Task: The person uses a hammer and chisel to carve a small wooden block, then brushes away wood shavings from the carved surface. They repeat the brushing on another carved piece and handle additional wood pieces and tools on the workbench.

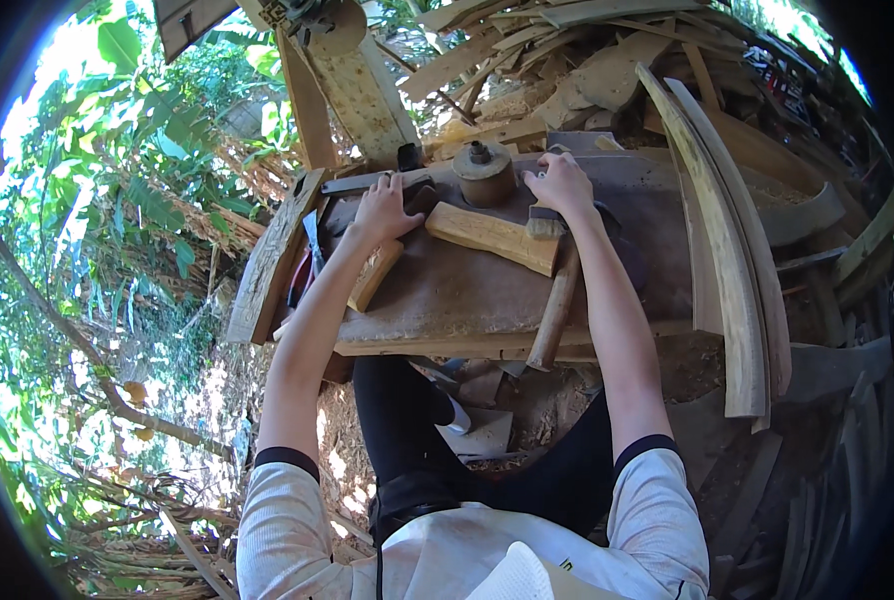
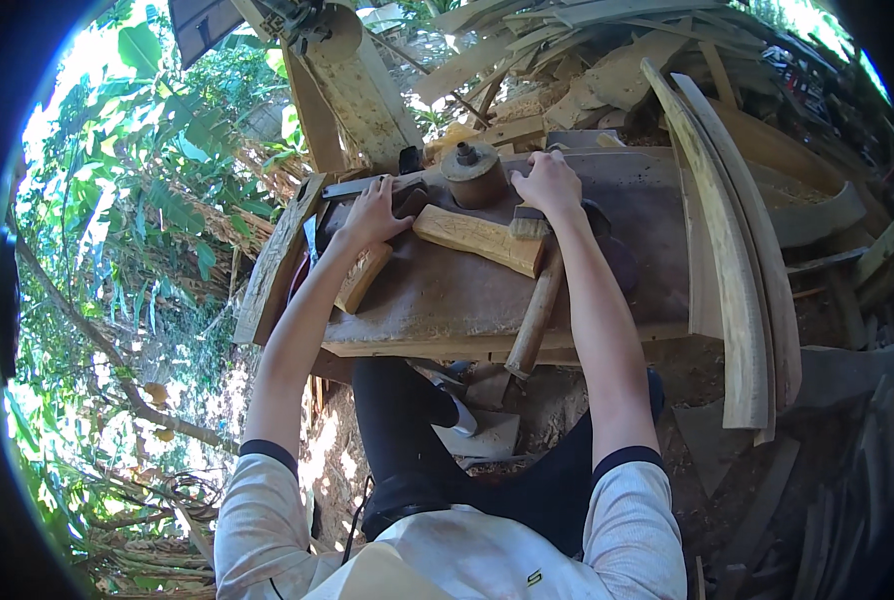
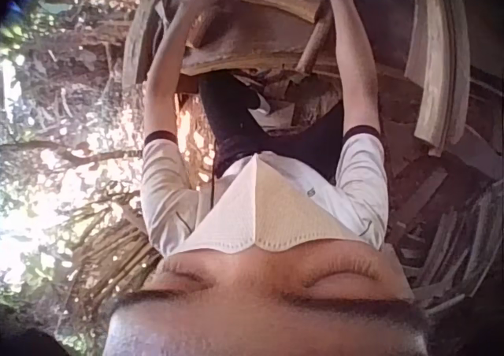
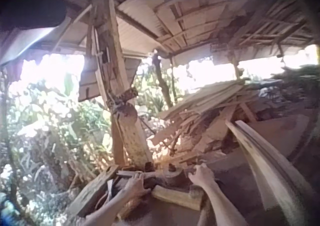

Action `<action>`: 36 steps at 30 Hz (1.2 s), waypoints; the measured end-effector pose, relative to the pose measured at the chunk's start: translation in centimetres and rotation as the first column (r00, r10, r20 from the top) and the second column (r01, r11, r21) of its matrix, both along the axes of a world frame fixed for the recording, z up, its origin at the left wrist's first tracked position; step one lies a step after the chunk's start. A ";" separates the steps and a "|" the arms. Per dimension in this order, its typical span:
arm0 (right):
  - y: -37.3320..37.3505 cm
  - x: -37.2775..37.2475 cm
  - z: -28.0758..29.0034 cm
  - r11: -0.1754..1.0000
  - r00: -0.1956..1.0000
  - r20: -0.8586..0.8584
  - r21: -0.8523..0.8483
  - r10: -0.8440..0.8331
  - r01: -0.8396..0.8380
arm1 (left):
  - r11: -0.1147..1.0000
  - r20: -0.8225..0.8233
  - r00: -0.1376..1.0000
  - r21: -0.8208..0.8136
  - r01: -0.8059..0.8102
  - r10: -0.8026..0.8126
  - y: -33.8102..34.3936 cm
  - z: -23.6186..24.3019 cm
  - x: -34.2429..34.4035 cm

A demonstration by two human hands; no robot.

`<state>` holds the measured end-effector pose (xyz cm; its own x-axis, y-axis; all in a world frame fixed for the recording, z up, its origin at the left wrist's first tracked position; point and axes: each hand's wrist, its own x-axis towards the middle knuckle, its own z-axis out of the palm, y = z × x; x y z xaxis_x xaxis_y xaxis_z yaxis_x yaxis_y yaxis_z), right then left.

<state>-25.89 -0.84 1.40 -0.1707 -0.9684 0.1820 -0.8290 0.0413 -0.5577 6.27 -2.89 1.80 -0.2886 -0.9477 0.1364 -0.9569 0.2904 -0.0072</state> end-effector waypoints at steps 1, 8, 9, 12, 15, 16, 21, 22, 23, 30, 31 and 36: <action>0.0 0.1 0.0 1.000 1.000 0.009 0.006 0.001 -0.001 | 0.996 0.025 1.000 -0.088 0.006 -0.003 0.1 -0.1 0.1; 0.0 -0.2 -0.2 1.000 1.000 0.030 0.005 -0.002 0.002 | 0.998 -0.066 0.997 0.050 -0.036 0.039 -0.7 0.0 -0.8; -0.1 -0.3 -0.3 1.000 1.000 0.025 0.005 0.001 -0.001 | 0.996 -0.082 0.995 0.078 -0.045 0.052 -0.9 0.1 -0.9; 0.0 0.1 -0.1 1.000 1.000 0.027 -0.008 -0.003 0.003 | 0.989 -0.102 0.992 0.133 -0.058 0.072 -1.8 -0.1 -0.2; -0.1 0.1 -0.2 1.000 1.000 0.019 -0.013 -0.005 0.005 | 0.982 -0.128 0.984 0.160 -0.105 0.126 -2.6 -0.4 -0.9; -0.1 0.1 -0.2 1.000 1.000 0.022 -0.015 0.000 0.000 | 0.977 -0.134 0.982 0.184 -0.111 0.137 -2.8 -0.3 -0.6; -0.1 -0.5 -0.4 1.000 0.999 0.032 -0.004 0.005 -0.005 | 0.990 -0.182 0.976 0.092 -0.106 0.122 -2.9 -1.1 -1.9; 0.0 -0.3 -0.3 1.000 1.000 0.025 0.017 0.010 -0.011 | 0.992 -0.181 0.977 0.071 -0.105 0.116 -2.9 -1.2 -1.6; 0.0 -0.2 -0.2 1.000 0.999 0.032 0.026 0.011 -0.012 | 0.993 -0.181 0.977 0.051 -0.104 0.112 -3.0 -1.2 -1.3; 0.0 -0.1 -0.2 0.999 0.999 0.049 0.031 0.018 -0.020 | 0.988 -0.203 0.969 0.097 -0.120 0.138 -3.4 -1.2 -1.5; 0.0 -0.3 -0.3 0.999 0.999 0.045 0.028 0.016 -0.017 | 0.985 -0.213 0.964 0.092 -0.143 0.160 -3.5 -1.1 -1.6; 0.1 0.1 -0.1 0.999 0.998 0.064 0.012 0.030 -0.031 | 0.974 -0.240 0.944 0.072 -0.217 0.228 -4.8 -0.2 -0.8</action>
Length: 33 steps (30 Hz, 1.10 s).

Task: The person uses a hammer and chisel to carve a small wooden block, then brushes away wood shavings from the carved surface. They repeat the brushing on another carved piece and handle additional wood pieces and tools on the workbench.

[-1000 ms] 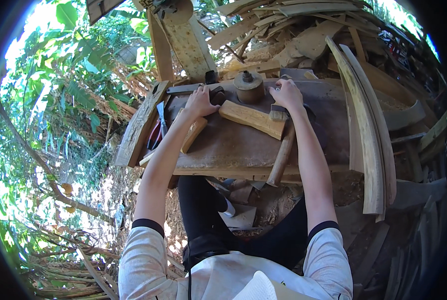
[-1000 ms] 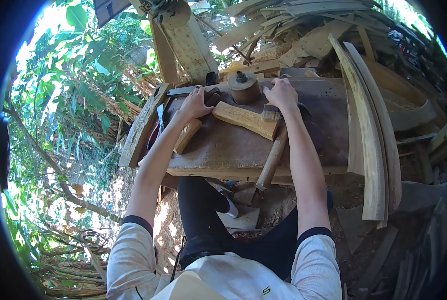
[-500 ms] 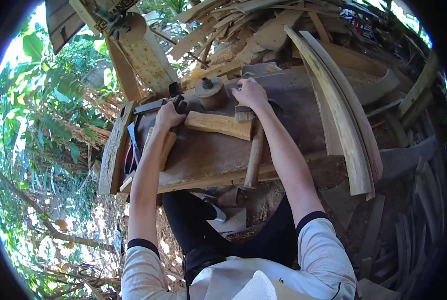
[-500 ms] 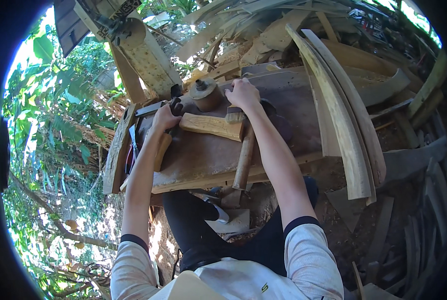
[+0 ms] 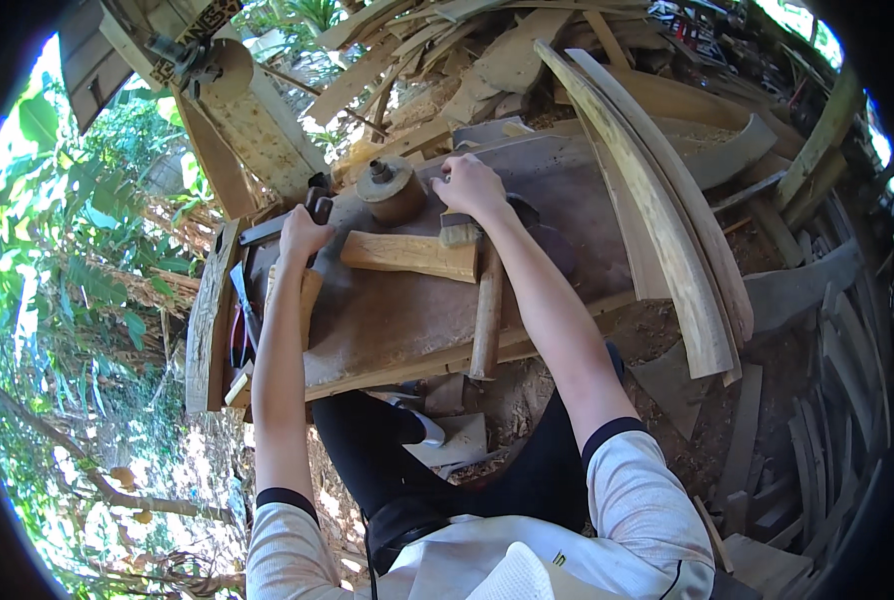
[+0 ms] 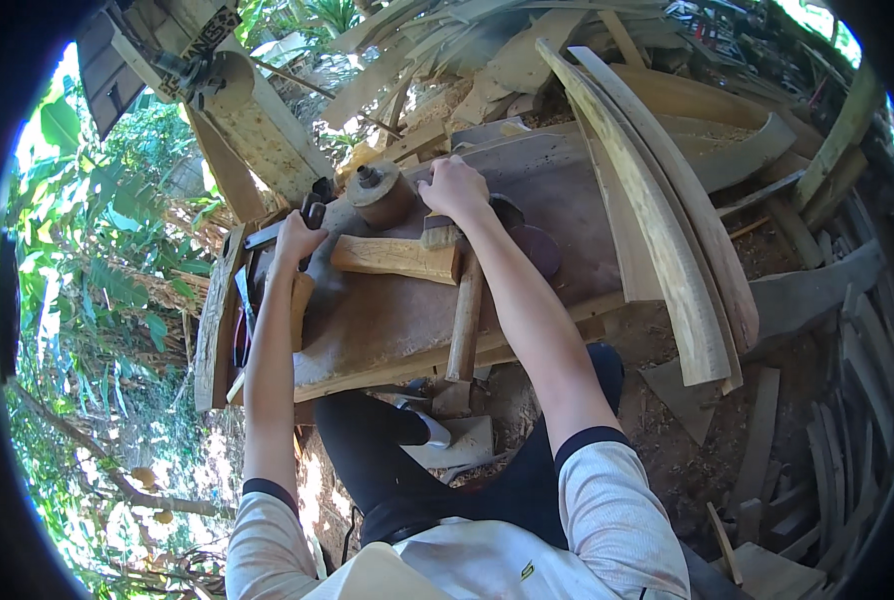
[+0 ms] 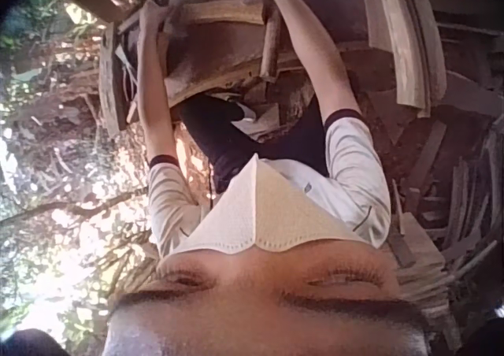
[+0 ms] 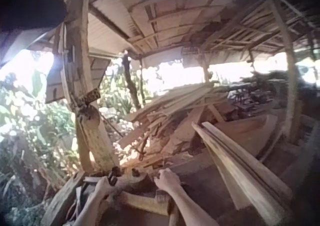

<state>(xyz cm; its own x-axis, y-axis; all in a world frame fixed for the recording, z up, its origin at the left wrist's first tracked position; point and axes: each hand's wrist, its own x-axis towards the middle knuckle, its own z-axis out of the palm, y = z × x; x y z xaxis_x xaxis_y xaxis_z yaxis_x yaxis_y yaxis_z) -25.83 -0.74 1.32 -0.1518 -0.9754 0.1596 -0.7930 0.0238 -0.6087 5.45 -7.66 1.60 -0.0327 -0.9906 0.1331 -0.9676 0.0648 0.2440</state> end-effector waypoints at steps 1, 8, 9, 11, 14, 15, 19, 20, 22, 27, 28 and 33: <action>0.0 -0.1 0.0 1.000 1.000 0.003 0.008 0.001 -0.001 | 1.000 -0.013 1.000 -0.023 0.005 -0.005 -0.2 0.1 -0.1; -0.2 -0.2 -0.2 1.000 1.000 -0.004 0.001 -0.014 0.014 | 0.985 -0.125 0.991 -0.169 0.017 -0.039 -0.6 1.2 -1.5; -0.2 -0.2 -0.3 1.000 1.000 -0.014 -0.006 -0.026 0.025 | 0.981 -0.117 0.991 -0.191 0.039 -0.062 -0.4 1.4 -2.0; -0.2 -0.3 -0.3 1.000 0.999 -0.019 -0.006 -0.026 0.026 | 0.970 -0.099 0.989 -0.232 0.080 -0.105 0.2 1.7 -3.0; -0.1 -0.1 -0.2 1.000 1.000 -0.008 -0.001 0.001 -0.001 | 0.939 -0.111 0.970 -0.296 0.177 -0.217 0.9 2.3 -3.7; -0.1 0.0 -0.1 1.000 1.000 -0.007 -0.006 0.005 -0.005 | 0.922 -0.102 0.959 -0.318 0.220 -0.264 1.2 2.5 -3.9; -0.1 -0.3 -0.2 1.000 1.000 -0.008 -0.008 0.002 -0.002 | 0.870 -0.069 0.911 -0.333 0.363 -0.407 2.7 2.7 -5.9; -0.1 -0.2 -0.2 1.000 1.000 -0.008 -0.012 0.003 -0.003 | 0.861 -0.059 0.901 -0.329 0.389 -0.429 3.0 2.9 -6.0; -0.1 -0.3 -0.2 1.000 1.000 -0.015 -0.017 0.002 -0.002 | 0.850 -0.041 0.885 -0.301 0.432 -0.464 3.9 3.2 -6.7; 0.0 -0.2 -0.3 1.000 1.000 -0.022 -0.014 -0.008 0.008 | 0.798 0.033 0.834 -0.272 0.537 -0.550 5.5 3.6 -8.3; -0.1 -0.1 -0.2 1.000 1.000 -0.023 -0.018 -0.006 0.005 | 0.773 0.065 0.822 -0.306 0.556 -0.566 5.4 3.6 -8.6; -0.1 -0.4 -0.2 1.000 1.000 -0.020 0.004 0.009 -0.009 | 0.770 0.065 0.806 -0.257 0.583 -0.588 6.4 3.1 -9.8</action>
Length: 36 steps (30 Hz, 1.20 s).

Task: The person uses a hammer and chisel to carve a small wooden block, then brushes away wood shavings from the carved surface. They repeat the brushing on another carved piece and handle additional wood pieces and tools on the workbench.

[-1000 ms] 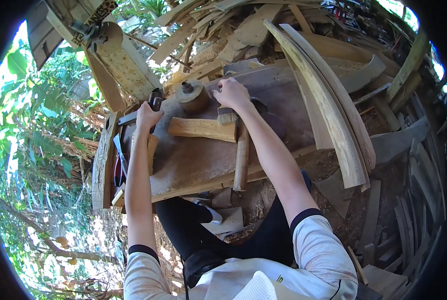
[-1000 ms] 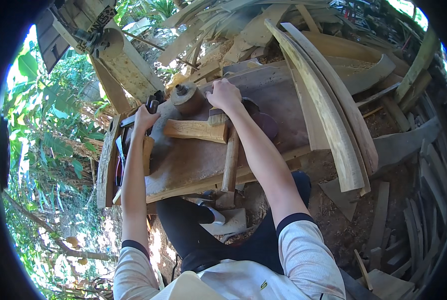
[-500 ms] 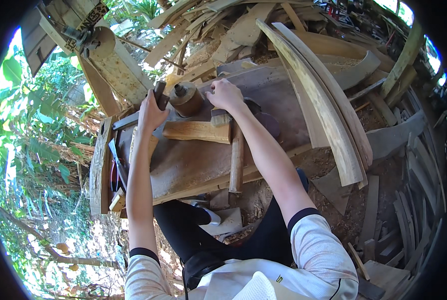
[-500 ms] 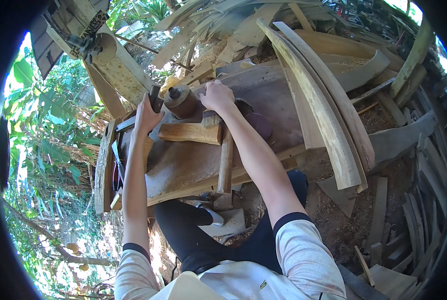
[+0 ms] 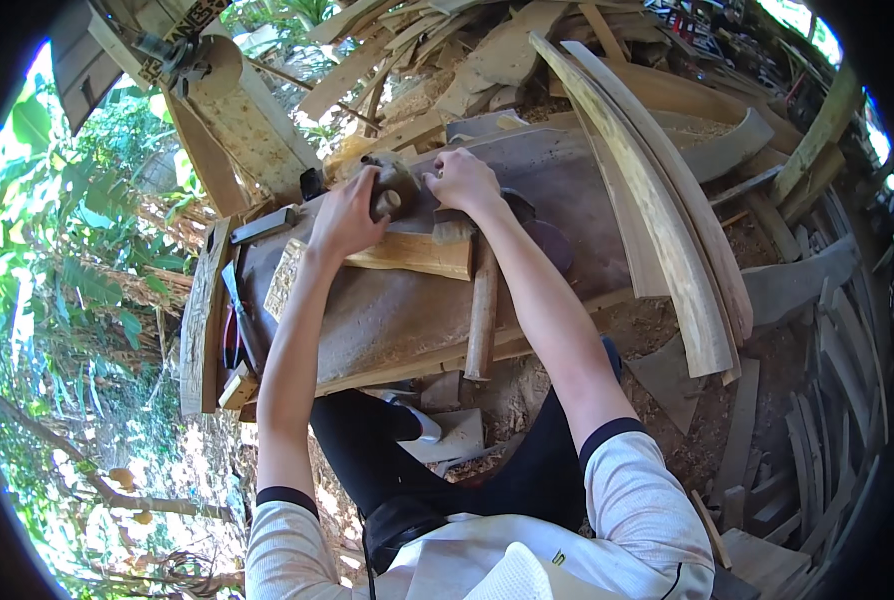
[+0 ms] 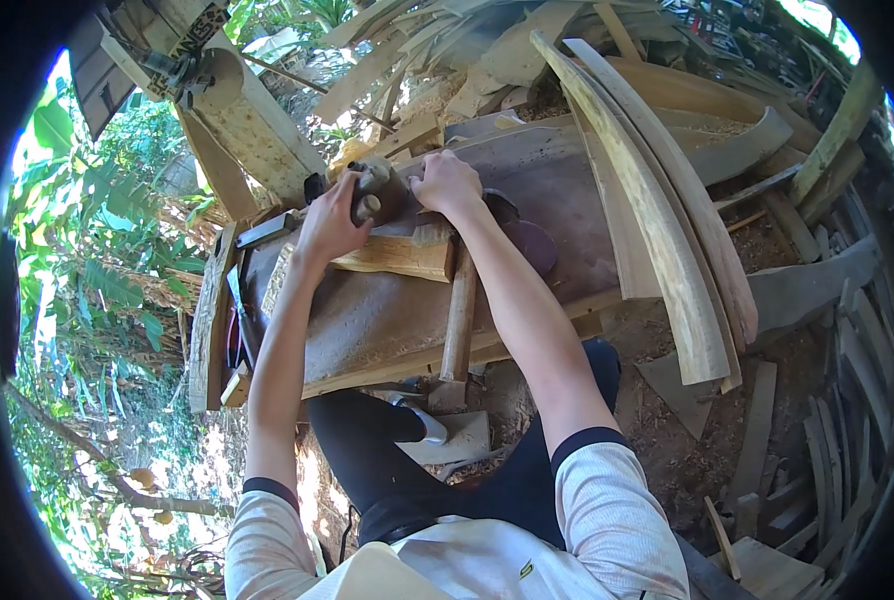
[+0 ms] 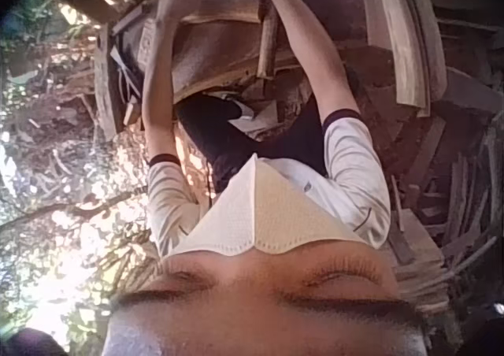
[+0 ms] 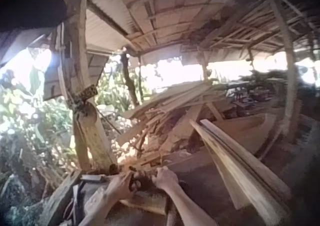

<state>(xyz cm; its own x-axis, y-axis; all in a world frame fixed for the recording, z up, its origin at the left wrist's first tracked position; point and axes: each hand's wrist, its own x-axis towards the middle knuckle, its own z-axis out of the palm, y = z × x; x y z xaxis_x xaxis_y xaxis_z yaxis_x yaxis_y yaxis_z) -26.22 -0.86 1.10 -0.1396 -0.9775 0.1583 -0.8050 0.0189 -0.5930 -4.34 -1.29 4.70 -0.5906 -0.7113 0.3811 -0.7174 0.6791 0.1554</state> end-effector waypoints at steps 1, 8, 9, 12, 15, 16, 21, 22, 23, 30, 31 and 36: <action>0.0 0.0 0.0 1.000 1.000 0.000 0.003 0.009 -0.009 | 0.998 -0.020 0.998 -0.035 0.058 -0.058 0.4 -0.3 0.1; -0.4 0.2 -0.3 0.999 1.000 -0.012 -0.034 -0.008 0.007 | 0.861 0.031 0.904 -0.292 0.415 -0.425 3.3 -0.4 0.0; -0.4 0.3 -0.3 0.999 1.000 -0.012 -0.032 -0.005 0.005 | 0.828 0.045 0.877 -0.311 0.467 -0.478 3.9 -0.3 0.0; -0.4 0.2 -0.3 0.999 1.000 -0.022 -0.033 -0.018 0.018 | 0.797 0.128 0.842 -0.274 0.538 -0.525 6.5 1.1 -0.4; -0.3 0.2 -0.3 1.000 0.999 -0.035 -0.005 -0.027 0.027 | 0.869 0.228 0.855 -0.065 0.491 -0.466 9.1 3.7 -0.8; -0.4 0.3 -0.2 1.000 0.999 -0.037 0.005 -0.029 0.029 | 0.892 0.198 0.878 -0.029 0.450 -0.436 9.4 4.2 -0.5; -0.4 0.0 -0.3 1.000 0.999 -0.033 0.004 -0.014 0.014 | 0.970 0.241 0.966 0.241 0.036 -0.095 9.8 7.6 0.9; -0.3 0.3 -0.1 1.000 1.000 -0.028 0.009 -0.009 0.010 | 0.958 0.278 0.960 0.273 -0.091 0.012 9.4 7.9 1.7; -0.3 0.2 -0.1 1.000 0.999 -0.029 0.015 -0.012 0.013 | 0.931 0.312 0.944 0.300 -0.207 0.109 8.8 8.3 2.3; -0.3 0.3 0.2 1.000 1.000 -0.013 0.012 0.007 -0.007 | 0.938 0.331 0.904 0.122 -0.325 0.270 3.8 2.5 13.4; -0.3 0.3 0.1 1.000 1.000 -0.021 0.020 0.008 -0.007 | 0.834 0.321 0.905 0.385 -0.395 0.280 3.4 2.7 13.9; -0.3 0.5 -0.1 1.000 0.999 -0.048 0.006 0.009 -0.009 | 0.831 0.263 0.886 0.322 -0.454 0.383 4.3 0.9 14.6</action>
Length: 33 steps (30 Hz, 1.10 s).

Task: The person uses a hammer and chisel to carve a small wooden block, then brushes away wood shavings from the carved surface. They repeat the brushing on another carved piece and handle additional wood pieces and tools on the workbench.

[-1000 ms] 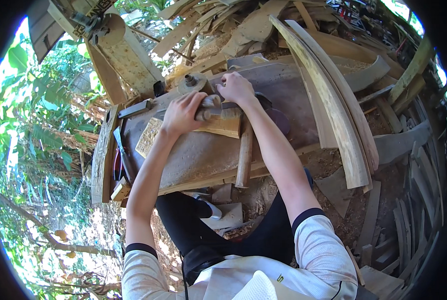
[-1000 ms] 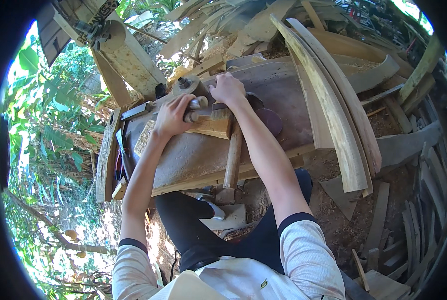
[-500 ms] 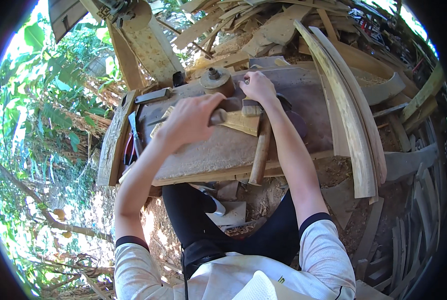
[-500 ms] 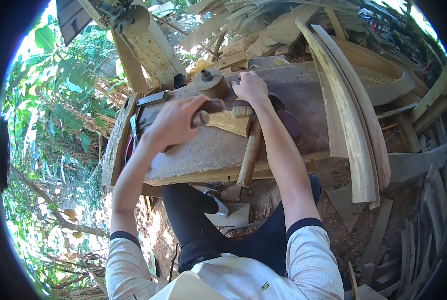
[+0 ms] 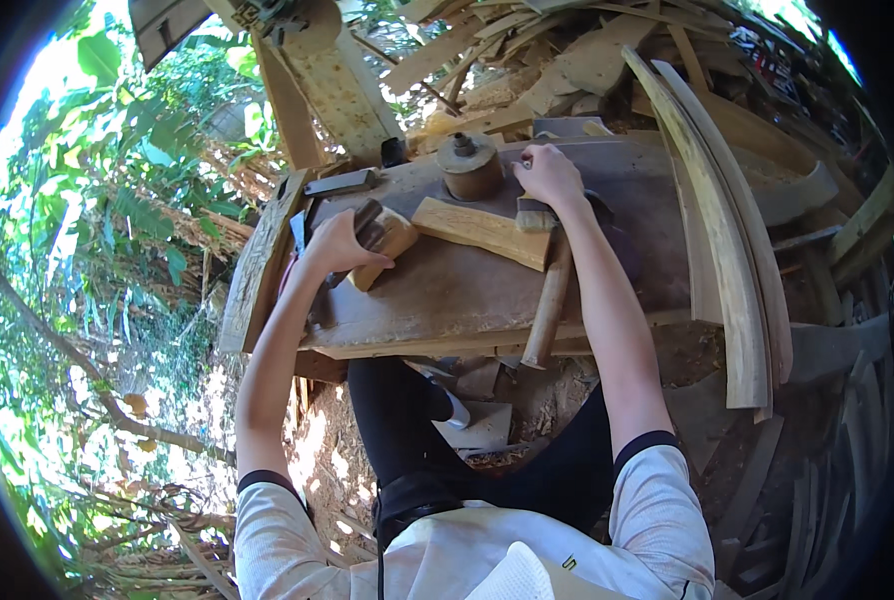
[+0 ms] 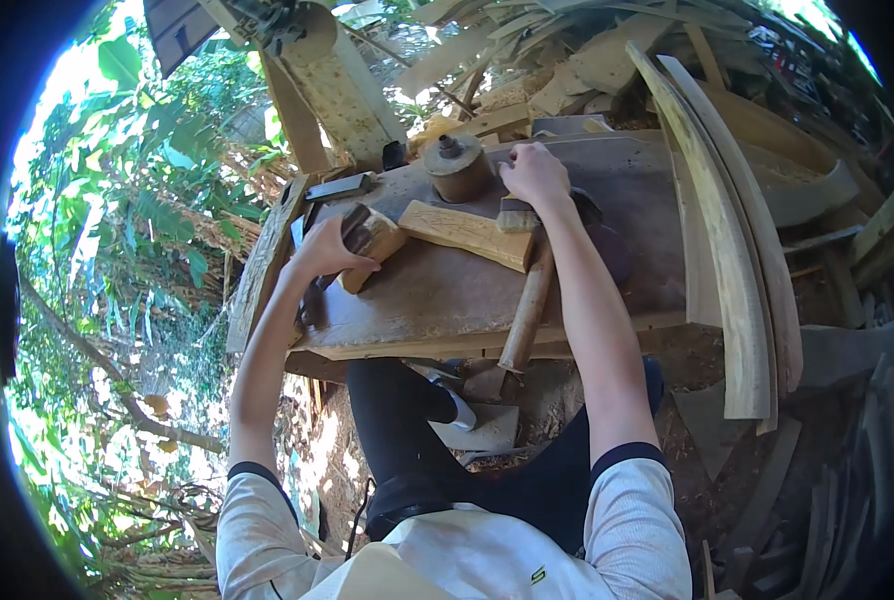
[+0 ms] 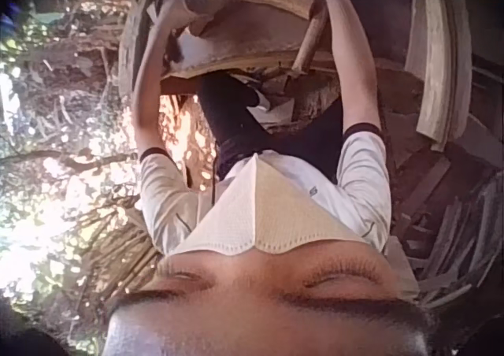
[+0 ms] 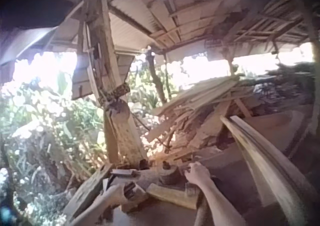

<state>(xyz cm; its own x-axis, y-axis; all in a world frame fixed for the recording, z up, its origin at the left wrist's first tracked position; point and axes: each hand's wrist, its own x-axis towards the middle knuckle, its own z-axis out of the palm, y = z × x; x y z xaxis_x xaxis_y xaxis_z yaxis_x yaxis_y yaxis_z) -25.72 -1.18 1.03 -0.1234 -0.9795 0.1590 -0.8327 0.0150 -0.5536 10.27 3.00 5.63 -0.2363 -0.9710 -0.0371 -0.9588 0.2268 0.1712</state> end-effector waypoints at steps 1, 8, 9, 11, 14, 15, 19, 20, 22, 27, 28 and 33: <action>-0.1 -0.3 -0.1 1.000 1.000 -0.005 0.004 0.000 0.000 | 1.000 -0.009 1.000 0.008 0.017 -0.017 0.0 0.0 -0.4; -0.2 -0.2 -0.3 1.000 1.000 -0.028 -0.015 0.004 -0.005 | 1.000 -0.056 0.998 -0.008 -0.012 0.012 0.0 0.1 0.1; -0.3 -0.3 -0.2 1.000 0.999 -0.032 -0.021 0.010 -0.010 | 1.000 -0.087 0.996 0.002 -0.019 0.019 -0.1 0.4 0.4; -0.2 -0.2 -0.3 1.000 0.999 -0.035 -0.019 0.014 -0.015 | 1.000 -0.192 0.981 0.028 -0.002 0.007 -0.2 1.3 1.1; -0.1 -0.3 -0.3 1.000 0.999 -0.032 -0.012 0.013 -0.014 | 0.989 -0.192 0.970 0.062 -0.137 0.147 -0.9 4.1 3.7; -0.2 -0.6 -0.3 1.000 0.999 -0.039 -0.012 0.008 -0.008 | 0.986 -0.198 0.967 0.011 -0.164 0.163 -1.0 5.0 4.7; -0.2 -0.8 -0.4 1.000 0.998 -0.065 0.002 -0.012 0.012 | 0.955 -0.055 0.958 -0.083 -0.284 0.280 -1.7 6.8 10.7; 0.0 0.6 0.0 1.000 1.000 -0.021 0.000 0.024 -0.024 | 0.917 0.016 0.916 -0.007 -0.400 0.400 -1.2 8.1 14.8; -0.2 -0.2 0.0 1.000 1.000 -0.020 0.008 0.014 -0.014 | 0.891 0.057 0.893 -0.111 -0.439 0.447 -1.2 6.6 17.5; 0.0 -0.2 0.0 1.000 0.999 -0.036 0.018 0.001 0.000 | 0.769 0.082 0.767 0.017 -0.639 0.636 -0.3 3.7 23.2; 0.1 -0.1 -0.1 1.000 0.999 -0.035 0.020 0.002 -0.001 | 0.742 0.049 0.743 0.034 -0.669 0.668 0.1 3.3 23.8; -0.1 -0.1 0.0 1.000 0.998 -0.055 0.013 0.004 -0.003 | 0.830 0.117 0.825 -0.152 -0.536 0.554 -0.6 3.9 22.0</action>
<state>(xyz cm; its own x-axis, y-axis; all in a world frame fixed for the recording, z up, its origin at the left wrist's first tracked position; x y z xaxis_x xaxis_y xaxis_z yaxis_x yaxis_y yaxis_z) -25.82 -1.32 0.98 -0.1110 -0.9820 0.1528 -0.8621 0.0186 -0.5064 32.31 2.45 9.54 0.3323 -0.9395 0.0833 -0.9431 -0.3317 0.0217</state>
